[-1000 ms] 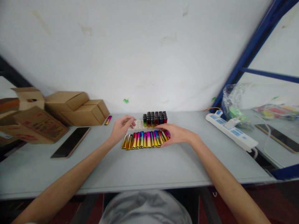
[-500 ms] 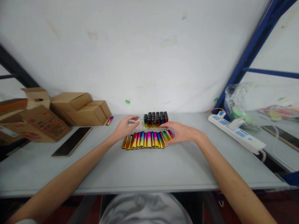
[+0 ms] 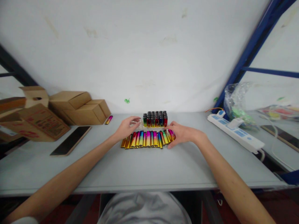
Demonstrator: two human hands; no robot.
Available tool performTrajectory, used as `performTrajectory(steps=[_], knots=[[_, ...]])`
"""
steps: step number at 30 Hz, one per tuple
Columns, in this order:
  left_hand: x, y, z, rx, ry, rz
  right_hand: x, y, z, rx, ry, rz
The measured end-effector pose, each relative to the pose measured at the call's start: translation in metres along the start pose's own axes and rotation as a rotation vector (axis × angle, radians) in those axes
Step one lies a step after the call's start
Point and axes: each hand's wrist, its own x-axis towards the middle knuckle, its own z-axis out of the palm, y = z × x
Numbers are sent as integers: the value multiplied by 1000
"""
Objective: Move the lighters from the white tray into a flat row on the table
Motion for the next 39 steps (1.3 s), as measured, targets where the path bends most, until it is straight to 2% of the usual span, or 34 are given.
performTrajectory(steps=[4, 8, 16, 20, 34, 39], knots=[[-1, 4, -1, -11, -8, -5, 1, -6, 1, -13, -30, -31], [-1, 4, -1, -1, -4, -10, 0, -9, 2, -26, 1, -48], [-2, 1, 0, 31, -1, 5, 1, -40, 3, -124, -102, 188], [-2, 2, 0, 28, 3, 5, 1, -50, 2, -196, -113, 223], [2, 1, -1, 46, 42, 23, 0, -47, 8, -192, -61, 155], [4, 0, 0, 137, 28, 56, 2, -44, 12, -191, -59, 140]])
